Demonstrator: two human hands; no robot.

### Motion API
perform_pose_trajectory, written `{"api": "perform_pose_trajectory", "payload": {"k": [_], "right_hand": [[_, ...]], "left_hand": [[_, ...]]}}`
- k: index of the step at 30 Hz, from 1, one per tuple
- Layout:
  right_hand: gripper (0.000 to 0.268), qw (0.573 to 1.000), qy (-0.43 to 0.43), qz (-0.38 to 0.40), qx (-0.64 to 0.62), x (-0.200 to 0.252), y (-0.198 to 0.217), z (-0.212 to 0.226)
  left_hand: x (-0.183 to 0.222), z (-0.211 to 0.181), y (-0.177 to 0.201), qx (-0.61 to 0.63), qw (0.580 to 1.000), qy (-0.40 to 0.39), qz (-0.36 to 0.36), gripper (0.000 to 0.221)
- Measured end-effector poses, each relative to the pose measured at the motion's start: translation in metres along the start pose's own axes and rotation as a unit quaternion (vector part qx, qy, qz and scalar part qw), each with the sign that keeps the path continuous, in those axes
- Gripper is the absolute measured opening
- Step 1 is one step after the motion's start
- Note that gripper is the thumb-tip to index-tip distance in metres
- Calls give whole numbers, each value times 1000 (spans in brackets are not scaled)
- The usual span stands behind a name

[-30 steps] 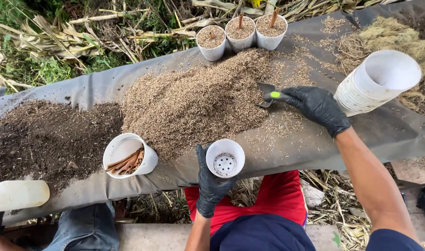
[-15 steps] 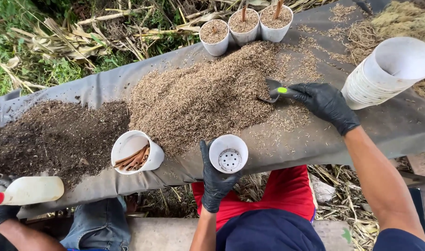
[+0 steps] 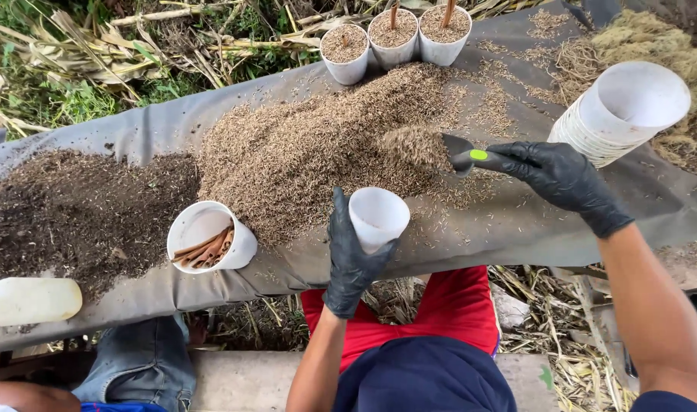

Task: A person is seen filling small plastic pots with a soil mixture using a hand trowel and then planting wooden cuttings into the prepared pots at a potting station.

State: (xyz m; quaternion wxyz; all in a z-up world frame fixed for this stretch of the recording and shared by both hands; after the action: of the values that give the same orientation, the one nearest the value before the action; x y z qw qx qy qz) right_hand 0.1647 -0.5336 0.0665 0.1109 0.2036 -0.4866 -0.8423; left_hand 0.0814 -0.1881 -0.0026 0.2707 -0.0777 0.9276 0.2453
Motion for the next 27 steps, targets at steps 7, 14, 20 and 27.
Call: {"api": "perform_pose_trajectory", "payload": {"k": [7, 14, 20, 27], "right_hand": [[45, 970, 102, 133, 176, -35, 48, 88], [5, 913, 265, -24, 308, -60, -3, 142], [37, 855, 124, 121, 488, -39, 74, 191], [50, 948, -13, 56, 314, 79, 60, 5]], "left_hand": [[-19, -13, -7, 5, 1000, 2, -25, 121], [-6, -5, -19, 60, 996, 23, -70, 125], [-4, 8, -23, 72, 995, 34, -55, 122], [-6, 26, -21, 234, 962, 133, -48, 124]]}}
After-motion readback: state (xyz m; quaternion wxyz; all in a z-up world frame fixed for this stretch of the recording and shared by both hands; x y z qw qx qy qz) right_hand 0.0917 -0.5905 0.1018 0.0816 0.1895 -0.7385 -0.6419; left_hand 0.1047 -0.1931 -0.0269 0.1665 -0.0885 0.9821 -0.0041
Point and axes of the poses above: each hand's wrist, its own x-axis away from the middle knuckle, its own y-axis out of the back of the hand, z = x × y, the point moved 5 cm from there along -x, towards the middle knuckle, and after that the axes turned 3 degrees about x, right-handed, at the moved point
